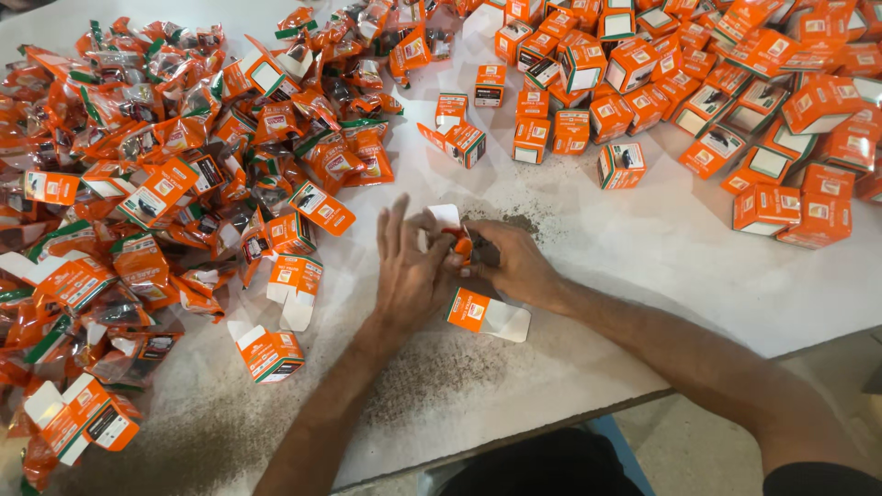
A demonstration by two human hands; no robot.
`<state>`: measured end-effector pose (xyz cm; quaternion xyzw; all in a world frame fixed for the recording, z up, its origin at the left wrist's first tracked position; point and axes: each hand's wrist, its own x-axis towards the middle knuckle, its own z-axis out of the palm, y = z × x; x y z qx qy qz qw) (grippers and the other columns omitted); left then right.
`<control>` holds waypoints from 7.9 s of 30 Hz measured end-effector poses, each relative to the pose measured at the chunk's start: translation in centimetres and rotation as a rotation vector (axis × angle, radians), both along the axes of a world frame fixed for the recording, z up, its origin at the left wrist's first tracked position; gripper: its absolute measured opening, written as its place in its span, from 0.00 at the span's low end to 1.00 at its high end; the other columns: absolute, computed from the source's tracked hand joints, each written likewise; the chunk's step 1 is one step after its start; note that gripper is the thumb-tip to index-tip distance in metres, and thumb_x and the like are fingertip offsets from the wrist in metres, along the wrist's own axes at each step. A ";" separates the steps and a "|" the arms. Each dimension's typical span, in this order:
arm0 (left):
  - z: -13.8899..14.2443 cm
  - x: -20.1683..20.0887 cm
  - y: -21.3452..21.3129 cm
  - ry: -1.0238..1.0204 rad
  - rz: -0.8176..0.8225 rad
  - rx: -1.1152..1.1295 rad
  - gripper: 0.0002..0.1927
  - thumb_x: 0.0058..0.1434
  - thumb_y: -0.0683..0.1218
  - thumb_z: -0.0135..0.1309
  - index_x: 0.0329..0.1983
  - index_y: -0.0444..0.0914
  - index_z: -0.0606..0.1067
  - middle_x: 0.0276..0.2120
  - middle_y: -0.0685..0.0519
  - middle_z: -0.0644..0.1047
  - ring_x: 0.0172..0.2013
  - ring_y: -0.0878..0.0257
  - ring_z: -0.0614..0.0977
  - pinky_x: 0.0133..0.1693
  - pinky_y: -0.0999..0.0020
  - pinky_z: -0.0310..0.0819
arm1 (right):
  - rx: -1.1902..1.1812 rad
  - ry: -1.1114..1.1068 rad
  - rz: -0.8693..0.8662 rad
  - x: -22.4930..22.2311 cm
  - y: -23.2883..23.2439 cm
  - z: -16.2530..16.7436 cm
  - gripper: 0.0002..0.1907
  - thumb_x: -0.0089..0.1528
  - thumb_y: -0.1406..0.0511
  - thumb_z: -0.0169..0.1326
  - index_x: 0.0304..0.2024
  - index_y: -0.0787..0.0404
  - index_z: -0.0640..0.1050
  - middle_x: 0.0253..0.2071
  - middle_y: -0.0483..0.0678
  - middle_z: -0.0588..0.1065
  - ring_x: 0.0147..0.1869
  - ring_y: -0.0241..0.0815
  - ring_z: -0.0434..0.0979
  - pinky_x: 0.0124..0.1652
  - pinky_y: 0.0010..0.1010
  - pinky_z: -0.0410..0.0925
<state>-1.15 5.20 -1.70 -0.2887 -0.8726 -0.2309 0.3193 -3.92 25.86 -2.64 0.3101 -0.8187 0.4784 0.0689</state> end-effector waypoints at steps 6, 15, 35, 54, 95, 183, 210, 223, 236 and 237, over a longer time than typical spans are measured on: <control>-0.1 -0.4 2.2 -0.154 0.149 0.355 0.10 0.58 0.40 0.58 0.43 0.37 0.78 0.56 0.37 0.71 0.68 0.40 0.58 0.62 0.41 0.60 | 0.043 0.020 -0.010 0.0 -0.1 0.4 0.34 0.54 0.61 0.70 0.59 0.65 0.72 0.54 0.58 0.77 0.56 0.55 0.79 0.54 0.42 0.71; -2.8 -3.4 1.1 -0.836 -0.013 0.903 0.08 0.56 0.37 0.55 0.38 0.29 0.73 0.34 0.47 0.79 0.34 0.65 0.81 0.36 0.66 0.79 | -0.126 -0.119 0.021 0.8 -0.3 0.4 0.35 0.58 0.63 0.64 0.64 0.62 0.64 0.60 0.54 0.76 0.64 0.53 0.77 0.58 0.40 0.70; -3.6 -5.9 -2.2 -1.182 -0.295 0.980 0.08 0.59 0.37 0.60 0.41 0.31 0.78 0.27 0.50 0.78 0.21 0.67 0.76 0.25 0.70 0.74 | 0.232 0.362 -0.003 0.9 -0.8 1.0 0.25 0.57 0.68 0.62 0.56 0.61 0.71 0.59 0.58 0.74 0.62 0.61 0.75 0.56 0.46 0.70; -1.0 -0.5 -1.1 -0.353 -0.277 0.401 0.16 0.62 0.40 0.61 0.52 0.32 0.75 0.61 0.37 0.75 0.64 0.42 0.76 0.61 0.56 0.74 | 0.100 -0.003 -0.043 0.6 -0.5 0.0 0.31 0.60 0.65 0.64 0.58 0.62 0.60 0.57 0.60 0.77 0.64 0.57 0.77 0.55 0.41 0.73; -1.8 0.3 1.7 -0.471 -0.241 0.420 0.50 0.45 0.30 0.48 0.74 0.27 0.47 0.66 0.28 0.62 0.66 0.33 0.65 0.62 0.51 0.66 | -0.427 -0.270 0.255 0.6 -0.7 -3.9 0.44 0.67 0.59 0.59 0.75 0.65 0.48 0.69 0.54 0.61 0.73 0.43 0.59 0.69 0.39 0.57; -3.5 -3.2 0.3 -0.185 -0.081 0.535 0.08 0.63 0.35 0.54 0.44 0.31 0.78 0.43 0.44 0.79 0.42 0.50 0.81 0.45 0.60 0.79 | 0.099 0.205 0.043 0.5 -0.5 0.3 0.27 0.55 0.78 0.59 0.58 0.68 0.74 0.66 0.60 0.69 0.66 0.61 0.73 0.58 0.42 0.71; -1.6 -0.3 -3.8 -0.006 -0.159 -0.021 0.28 0.60 0.39 0.58 0.65 0.37 0.72 0.71 0.38 0.64 0.72 0.40 0.63 0.71 0.38 0.54 | 0.103 0.307 0.029 -0.4 0.2 0.6 0.26 0.59 0.77 0.57 0.57 0.54 0.70 0.65 0.57 0.70 0.67 0.61 0.73 0.60 0.44 0.70; -3.1 -1.6 -0.7 -0.093 0.055 0.147 0.28 0.63 0.42 0.59 0.65 0.32 0.67 0.61 0.38 0.71 0.62 0.42 0.73 0.62 0.53 0.71 | -0.469 -0.457 0.206 -0.4 -1.4 -2.2 0.27 0.70 0.62 0.55 0.67 0.66 0.63 0.58 0.50 0.69 0.61 0.38 0.70 0.59 0.30 0.68; -1.4 -14.4 -8.6 -0.361 0.385 -0.185 0.33 0.63 0.46 0.56 0.69 0.32 0.62 0.67 0.18 0.50 0.57 0.18 0.64 0.51 0.36 0.71 | -0.038 -0.146 0.133 0.0 -0.2 0.0 0.34 0.68 0.61 0.56 0.69 0.66 0.57 0.57 0.58 0.73 0.59 0.52 0.78 0.56 0.41 0.70; -1.8 -13.6 -8.3 -0.413 0.348 -0.263 0.29 0.60 0.44 0.56 0.64 0.34 0.65 0.67 0.20 0.51 0.57 0.22 0.67 0.49 0.38 0.73 | -0.010 -0.090 0.126 0.1 -0.2 0.1 0.33 0.68 0.62 0.57 0.69 0.66 0.58 0.57 0.60 0.71 0.59 0.54 0.77 0.56 0.41 0.69</control>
